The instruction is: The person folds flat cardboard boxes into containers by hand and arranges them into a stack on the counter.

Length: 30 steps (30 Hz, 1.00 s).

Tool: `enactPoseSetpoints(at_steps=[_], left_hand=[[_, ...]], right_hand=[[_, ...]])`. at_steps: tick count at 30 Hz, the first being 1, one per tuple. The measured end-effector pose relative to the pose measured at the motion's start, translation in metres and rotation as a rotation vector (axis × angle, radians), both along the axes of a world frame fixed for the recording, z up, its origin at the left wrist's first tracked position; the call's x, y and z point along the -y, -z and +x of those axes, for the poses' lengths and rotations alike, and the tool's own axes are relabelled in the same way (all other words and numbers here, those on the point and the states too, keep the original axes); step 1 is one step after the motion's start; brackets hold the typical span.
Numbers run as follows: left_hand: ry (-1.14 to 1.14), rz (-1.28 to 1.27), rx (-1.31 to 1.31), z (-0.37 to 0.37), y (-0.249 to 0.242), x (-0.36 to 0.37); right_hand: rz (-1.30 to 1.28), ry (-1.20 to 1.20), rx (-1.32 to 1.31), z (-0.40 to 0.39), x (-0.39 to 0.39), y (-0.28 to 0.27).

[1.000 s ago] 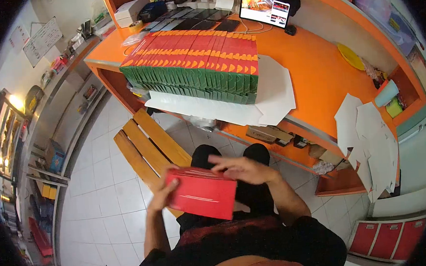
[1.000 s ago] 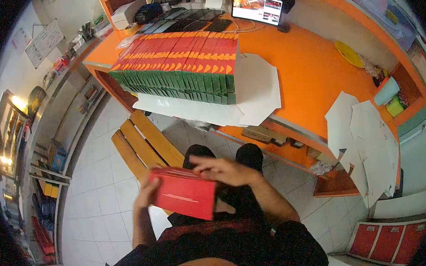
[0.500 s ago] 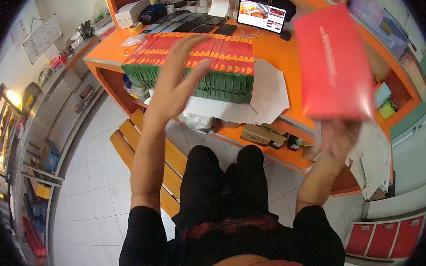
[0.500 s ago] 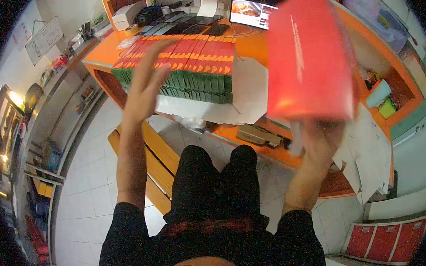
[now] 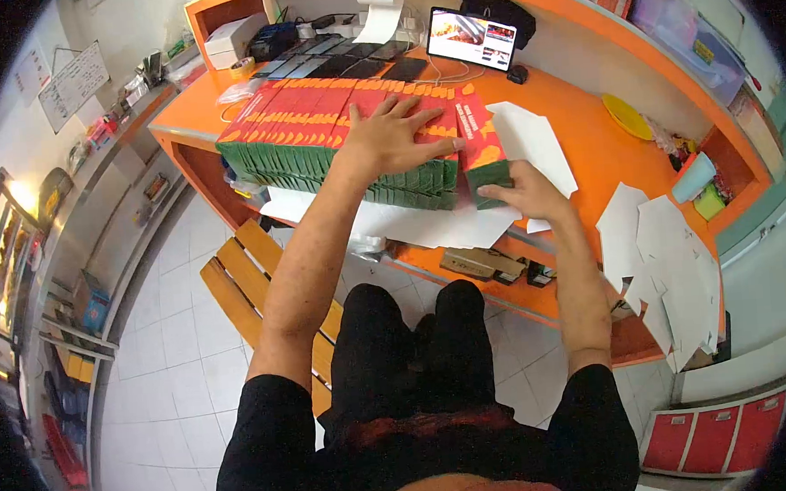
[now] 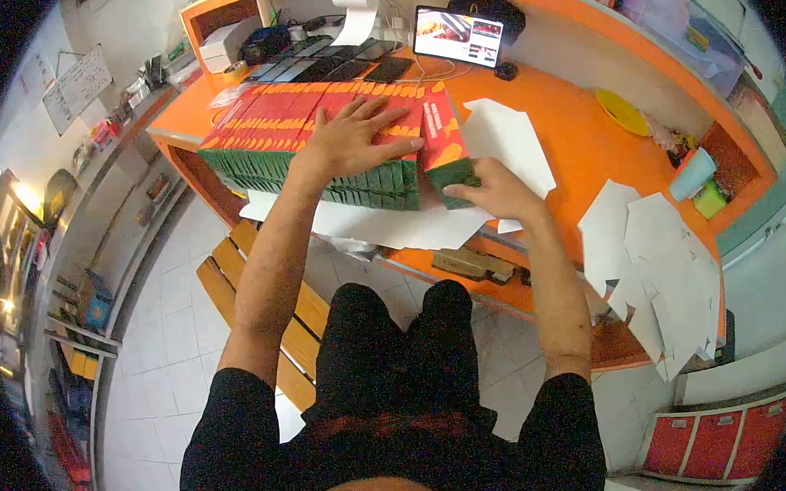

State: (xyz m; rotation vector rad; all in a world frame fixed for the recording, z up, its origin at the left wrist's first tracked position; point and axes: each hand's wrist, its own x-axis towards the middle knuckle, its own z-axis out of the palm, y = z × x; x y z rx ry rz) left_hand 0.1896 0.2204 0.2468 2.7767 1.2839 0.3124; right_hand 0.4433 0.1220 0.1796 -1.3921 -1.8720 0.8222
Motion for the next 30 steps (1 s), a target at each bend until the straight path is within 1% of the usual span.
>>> enactPoseSetpoints(at_steps=[2, 3, 6, 9, 12, 14, 15, 18, 19, 21, 23, 24, 26, 29, 30], left_hand=[[0.012, 0.005, -0.008, -0.001, 0.000, 0.000], [0.014, 0.011, -0.006, -0.001, -0.001, -0.002], [0.020, 0.013, -0.001, 0.001, 0.004, -0.004], [0.009, 0.029, 0.007, 0.003, 0.008, -0.005], [-0.001, 0.048, 0.009, 0.002, 0.007, -0.002], [0.006, 0.082, 0.022, 0.003, 0.009, -0.001], [0.004, 0.075, 0.021, 0.004, 0.009, 0.000], [-0.004, 0.062, 0.027, 0.004, 0.008, -0.001], [0.000, 0.057, 0.031, 0.003, 0.010, -0.001], [0.004, 0.057, 0.037, 0.002, 0.008, -0.004], [0.008, 0.048, 0.044, 0.004, 0.009, -0.005], [0.002, 0.049, 0.039, 0.003, 0.009, -0.004], [-0.005, 0.054, 0.031, 0.004, 0.009, -0.004], [-0.016, 0.072, 0.026, 0.005, 0.010, -0.003], [-0.010, 0.078, 0.048, 0.004, 0.009, -0.004]], right_hand=[[0.056, -0.021, 0.054, -0.014, -0.005, -0.002], [0.185, -0.006, 0.155, -0.021, -0.005, -0.003], [0.321, -0.068, 0.145, -0.044, -0.006, -0.004], [0.062, 0.045, 0.246, -0.053, -0.001, -0.013], [0.104, 0.026, -0.177, -0.061, 0.005, 0.010], [0.034, 0.036, -0.261, -0.057, -0.002, 0.035], [-0.001, 0.043, -0.306, -0.059, -0.002, 0.038], [-0.040, -0.113, -0.409, -0.044, 0.002, 0.027], [0.071, -0.064, -0.107, -0.017, -0.006, 0.029], [0.123, -0.070, -0.101, 0.010, -0.042, 0.003], [0.426, 0.329, -0.214, 0.014, -0.074, -0.013], [0.358, 0.354, -0.123, 0.021, -0.095, -0.010], [0.225, 0.404, 0.059, 0.040, -0.133, 0.017], [0.174, 0.139, 0.166, 0.053, -0.144, 0.023], [0.138, 0.150, 0.177, 0.056, -0.144, 0.018]])
